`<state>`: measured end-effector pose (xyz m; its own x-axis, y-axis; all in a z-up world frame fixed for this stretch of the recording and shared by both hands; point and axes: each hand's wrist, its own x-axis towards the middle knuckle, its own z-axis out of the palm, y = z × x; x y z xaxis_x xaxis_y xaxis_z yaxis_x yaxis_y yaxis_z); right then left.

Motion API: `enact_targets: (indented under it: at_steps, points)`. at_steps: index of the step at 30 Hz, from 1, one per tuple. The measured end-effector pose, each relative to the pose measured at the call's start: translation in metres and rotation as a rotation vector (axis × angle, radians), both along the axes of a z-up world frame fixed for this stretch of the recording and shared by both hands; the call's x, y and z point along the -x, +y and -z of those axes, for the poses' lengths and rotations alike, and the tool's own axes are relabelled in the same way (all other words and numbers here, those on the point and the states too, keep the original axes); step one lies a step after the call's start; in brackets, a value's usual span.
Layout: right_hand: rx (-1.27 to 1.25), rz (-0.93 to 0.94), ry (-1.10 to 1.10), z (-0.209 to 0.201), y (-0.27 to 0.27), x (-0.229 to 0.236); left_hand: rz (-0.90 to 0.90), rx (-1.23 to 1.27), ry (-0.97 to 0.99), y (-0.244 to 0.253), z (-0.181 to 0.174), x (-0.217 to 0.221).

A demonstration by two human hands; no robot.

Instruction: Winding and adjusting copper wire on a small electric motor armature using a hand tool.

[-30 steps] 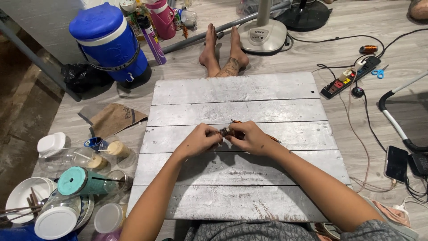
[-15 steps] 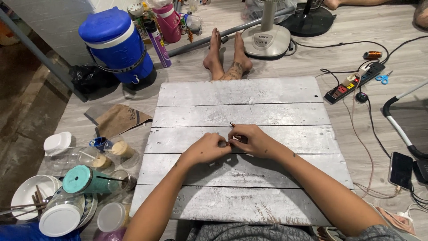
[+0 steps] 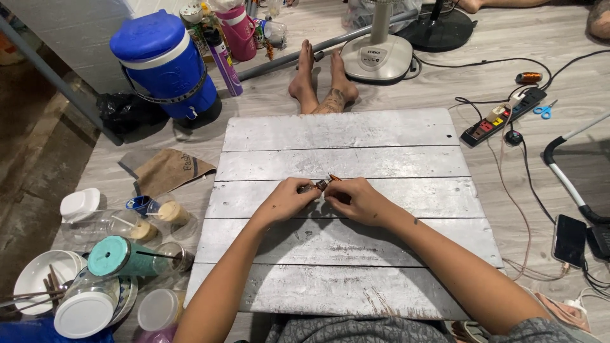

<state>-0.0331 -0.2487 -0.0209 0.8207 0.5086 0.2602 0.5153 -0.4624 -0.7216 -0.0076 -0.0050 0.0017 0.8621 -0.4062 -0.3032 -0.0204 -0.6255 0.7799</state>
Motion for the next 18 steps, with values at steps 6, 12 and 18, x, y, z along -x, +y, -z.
enact_targets:
  at_steps: [6, 12, 18]
  points:
    - [-0.042, 0.014, -0.005, 0.006, -0.001, -0.003, -0.030, 0.103, -0.077, -0.002, 0.002, -0.001]
    - [-0.096, 0.043, -0.008, 0.012, -0.002, -0.009, 0.098, 0.227, -0.121, 0.004, -0.010, 0.000]
    - [-0.012, -0.054, -0.099, 0.013, -0.005, -0.012, 0.337, 0.215, -0.070, 0.002, 0.001, 0.003]
